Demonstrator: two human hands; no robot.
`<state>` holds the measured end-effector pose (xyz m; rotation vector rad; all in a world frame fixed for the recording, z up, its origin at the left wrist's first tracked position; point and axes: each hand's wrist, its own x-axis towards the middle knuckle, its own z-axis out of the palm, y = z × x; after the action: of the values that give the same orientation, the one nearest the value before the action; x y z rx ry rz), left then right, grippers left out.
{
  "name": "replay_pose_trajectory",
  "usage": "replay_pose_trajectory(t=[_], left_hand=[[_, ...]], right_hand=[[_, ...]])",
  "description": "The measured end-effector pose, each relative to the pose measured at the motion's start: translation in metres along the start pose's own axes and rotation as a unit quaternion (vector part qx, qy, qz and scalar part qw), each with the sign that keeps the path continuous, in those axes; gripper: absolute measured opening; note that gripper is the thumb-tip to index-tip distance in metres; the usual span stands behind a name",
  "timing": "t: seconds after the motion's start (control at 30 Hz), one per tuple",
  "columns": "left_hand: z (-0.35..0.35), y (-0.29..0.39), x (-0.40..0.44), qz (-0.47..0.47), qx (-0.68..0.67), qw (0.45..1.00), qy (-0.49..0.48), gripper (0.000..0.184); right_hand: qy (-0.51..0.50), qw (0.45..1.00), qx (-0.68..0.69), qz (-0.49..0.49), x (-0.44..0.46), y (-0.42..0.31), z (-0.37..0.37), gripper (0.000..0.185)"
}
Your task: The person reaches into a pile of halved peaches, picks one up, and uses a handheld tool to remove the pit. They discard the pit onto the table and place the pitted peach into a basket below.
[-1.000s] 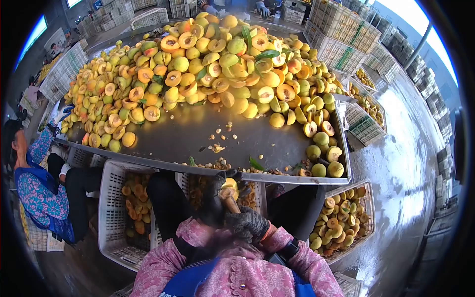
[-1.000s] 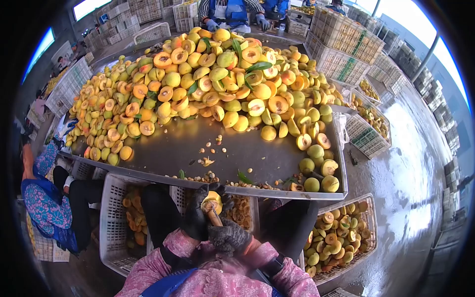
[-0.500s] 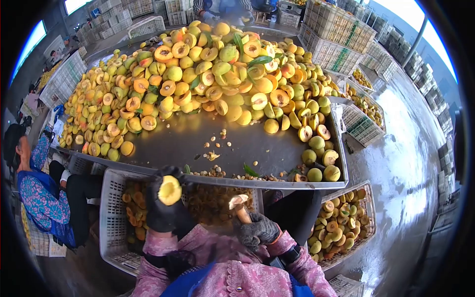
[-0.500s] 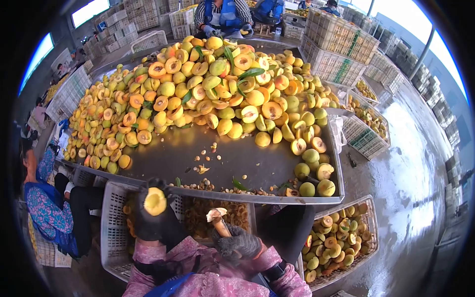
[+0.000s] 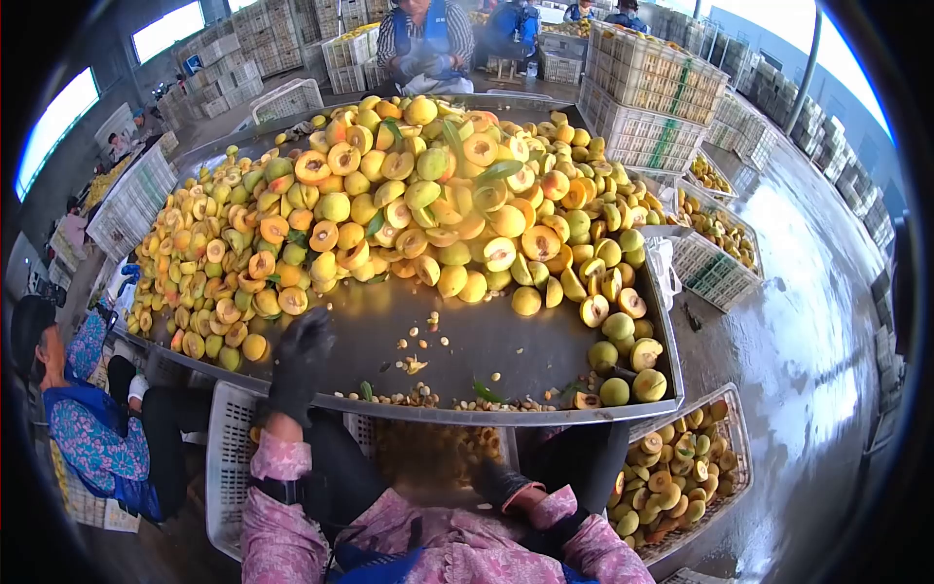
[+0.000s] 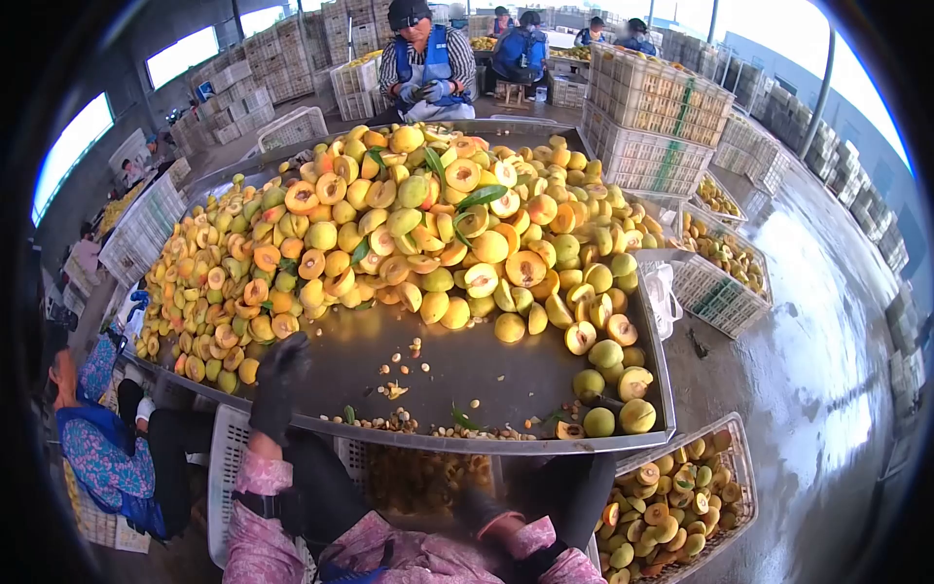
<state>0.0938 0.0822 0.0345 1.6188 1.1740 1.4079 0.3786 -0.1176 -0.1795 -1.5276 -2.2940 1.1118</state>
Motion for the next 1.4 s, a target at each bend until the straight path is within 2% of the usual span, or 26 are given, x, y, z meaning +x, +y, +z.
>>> replay_pose_trajectory(t=[0.07, 0.1, 0.13, 0.17, 0.23, 0.33, 0.43, 0.53, 0.63, 0.67, 0.73, 0.77, 0.8, 0.83, 0.9, 0.93, 1.0, 1.1, 1.17, 1.2, 1.23, 1.33, 1.4], left_hand=[[0.060, 0.045, 0.031, -0.065, 0.091, 0.988, -0.108, 0.028], [0.084, 0.043, 0.048, 0.045, 0.199, 0.970, -0.132, 0.029], [0.106, 0.030, 0.065, 0.153, 0.303, 0.928, -0.154, 0.031], [0.125, 0.008, 0.082, 0.206, 0.318, 0.908, -0.178, 0.033], [0.150, -0.027, 0.103, 0.310, 0.459, 0.814, -0.174, 0.029], [0.174, -0.046, 0.113, 0.130, 0.600, 0.725, -0.312, 0.026], [0.168, -0.054, 0.104, 0.141, 0.596, 0.754, -0.238, 0.024], [0.152, -0.072, 0.095, 0.115, 0.491, 0.828, -0.245, 0.025], [0.131, -0.058, 0.072, -0.009, 0.368, 0.907, -0.204, 0.029], [0.124, -0.049, 0.074, -0.056, 0.390, 0.884, -0.252, 0.031], [0.104, -0.049, 0.056, -0.154, 0.190, 0.941, -0.232, 0.032], [0.095, -0.049, 0.046, -0.201, 0.086, 0.952, -0.215, 0.032], [0.090, -0.036, 0.036, -0.244, 0.016, 0.950, -0.195, 0.031], [0.085, -0.018, 0.025, -0.268, -0.044, 0.943, -0.190, 0.032], [0.079, 0.023, 0.001, -0.314, -0.168, 0.917, -0.181, 0.035], [0.079, 0.042, -0.011, -0.323, -0.186, 0.909, -0.183, 0.035], [0.080, 0.072, -0.032, -0.341, -0.224, 0.893, -0.188, 0.035], [0.079, 0.083, -0.056, -0.288, -0.179, 0.895, -0.289, 0.040], [0.082, 0.088, -0.068, -0.269, -0.189, 0.883, -0.334, 0.041], [0.083, 0.093, -0.071, -0.239, -0.171, 0.887, -0.356, 0.040], [0.084, 0.097, -0.074, -0.209, -0.153, 0.889, -0.378, 0.039], [0.083, 0.098, -0.083, -0.331, -0.269, 0.844, -0.325, 0.040], [0.078, 0.107, -0.088, -0.340, -0.279, 0.846, -0.302, 0.037]], right_hand=[[-0.008, 1.000, 0.010, 0.004, -0.005, -0.001, -0.004, 0.030], [-0.013, 1.000, 0.013, 0.004, -0.006, -0.001, -0.006, 0.031], [-0.018, 1.000, 0.017, 0.003, -0.008, 0.000, -0.007, 0.031], [-0.021, 1.000, 0.021, 0.003, -0.008, 0.000, -0.007, 0.032], [-0.026, 0.999, 0.031, 0.007, -0.010, 0.001, -0.010, 0.033], [-0.031, 0.999, 0.040, 0.009, -0.009, 0.000, -0.012, 0.035], [-0.034, 0.999, 0.042, 0.000, -0.011, -0.003, -0.012, 0.037], [-0.037, 0.998, 0.050, -0.020, -0.010, -0.002, -0.006, 0.039], [-0.037, 0.995, 0.089, -0.008, -0.013, -0.011, -0.019, 0.041], [-0.038, 0.994, 0.105, 0.000, -0.016, -0.015, -0.026, 0.041], [-0.083, 0.993, 0.078, -0.025, -0.025, -0.043, -0.066, 0.044], [-0.056, 0.994, 0.075, -0.052, -0.026, -0.047, -0.072, 0.043], [-0.029, 0.994, 0.070, -0.078, -0.028, -0.051, -0.078, 0.043], [0.050, 0.989, 0.078, -0.114, -0.029, -0.049, -0.078, 0.041], [0.165, 0.964, 0.143, -0.154, -0.031, -0.053, -0.081, 0.038], [0.201, 0.946, 0.198, -0.160, -0.027, -0.065, -0.099, 0.036], [0.181, 0.929, 0.312, -0.080, -0.028, -0.096, -0.147, 0.033], [0.168, 0.881, 0.442, 0.023, -0.023, -0.114, -0.168, 0.033], [0.176, 0.802, 0.566, 0.074, -0.018, -0.137, -0.185, 0.037], [0.178, 0.818, 0.543, 0.068, -0.015, -0.139, -0.184, 0.039], [0.174, 0.805, 0.563, 0.072, -0.018, -0.142, -0.183, 0.038], [0.179, 0.763, 0.616, 0.078, -0.021, -0.149, -0.183, 0.031], [0.163, 0.733, 0.654, 0.091, -0.025, -0.152, -0.183, 0.029]])
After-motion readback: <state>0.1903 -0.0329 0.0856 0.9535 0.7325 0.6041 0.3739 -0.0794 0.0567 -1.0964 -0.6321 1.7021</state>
